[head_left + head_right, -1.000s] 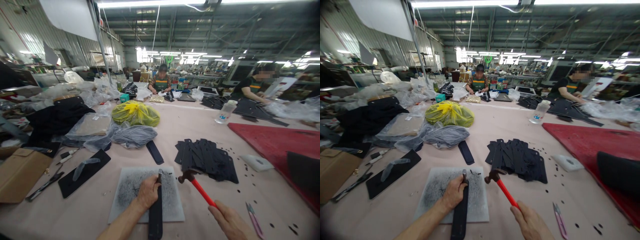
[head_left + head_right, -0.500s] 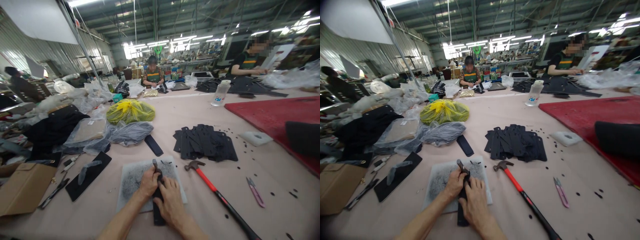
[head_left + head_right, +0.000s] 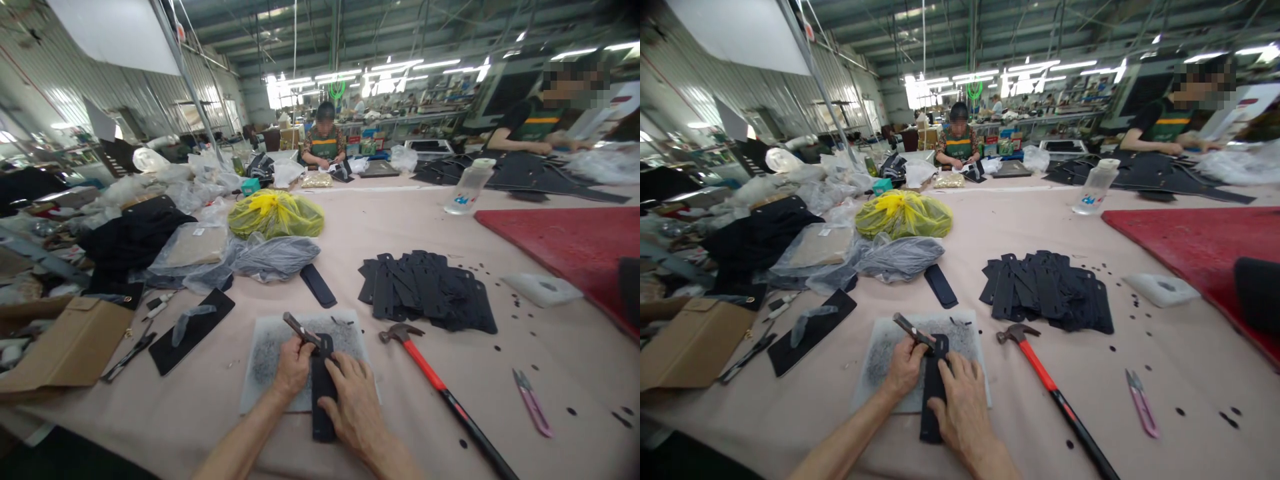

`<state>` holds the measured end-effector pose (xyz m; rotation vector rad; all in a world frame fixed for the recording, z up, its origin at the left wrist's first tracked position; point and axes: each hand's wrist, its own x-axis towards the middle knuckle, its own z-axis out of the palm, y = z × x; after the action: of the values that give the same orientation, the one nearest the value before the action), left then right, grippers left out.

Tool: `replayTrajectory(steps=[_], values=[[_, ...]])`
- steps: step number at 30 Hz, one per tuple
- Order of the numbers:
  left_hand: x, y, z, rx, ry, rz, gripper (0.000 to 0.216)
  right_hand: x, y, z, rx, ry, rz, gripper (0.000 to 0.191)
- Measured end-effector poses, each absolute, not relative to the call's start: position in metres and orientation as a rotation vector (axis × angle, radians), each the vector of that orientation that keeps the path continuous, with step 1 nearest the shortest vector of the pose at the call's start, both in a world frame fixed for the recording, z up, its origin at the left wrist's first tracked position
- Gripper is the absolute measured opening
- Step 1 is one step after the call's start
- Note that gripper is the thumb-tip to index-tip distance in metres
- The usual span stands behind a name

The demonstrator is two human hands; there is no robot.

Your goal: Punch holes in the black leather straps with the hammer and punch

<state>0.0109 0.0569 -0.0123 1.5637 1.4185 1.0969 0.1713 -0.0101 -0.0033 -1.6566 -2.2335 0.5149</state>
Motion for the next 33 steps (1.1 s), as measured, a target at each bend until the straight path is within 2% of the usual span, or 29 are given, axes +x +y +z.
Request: replayTrajectory(steps=[3,5,12,17,21,28,33], values=[[0.011,0.052,-0.019,1.632,1.372,1.069,0.024,0.177,-0.028,-0.013,-1.553,-2.403,0.597,0.082],[0.011,0.052,-0.019,1.624,1.36,1.076,0.025,0.18,-0.039,-0.021,-1.477,-2.502,0.637,0.09],[0.005,0.051,-0.021,1.471,1.417,1.269,0.023,0.181,-0.018,-0.023,-1.458,-2.498,0.462,0.069],[0.002,0.049,-0.024,1.437,1.437,1.264,0.025,0.181,0.023,-0.004,-1.407,-2.517,0.616,0.071],[0.003,0.048,-0.021,1.493,1.35,1.222,0.023,0.181,0.028,-0.012,-1.387,-2.435,0.621,0.074],[0.004,0.048,-0.01,1.531,1.302,1.178,0.022,0.186,0.019,-0.031,-1.494,-2.259,0.507,0.055],[0.005,0.037,-0.012,1.598,1.3,1.102,0.024,0.183,0.021,-0.02,-1.549,-2.195,0.538,0.055]])
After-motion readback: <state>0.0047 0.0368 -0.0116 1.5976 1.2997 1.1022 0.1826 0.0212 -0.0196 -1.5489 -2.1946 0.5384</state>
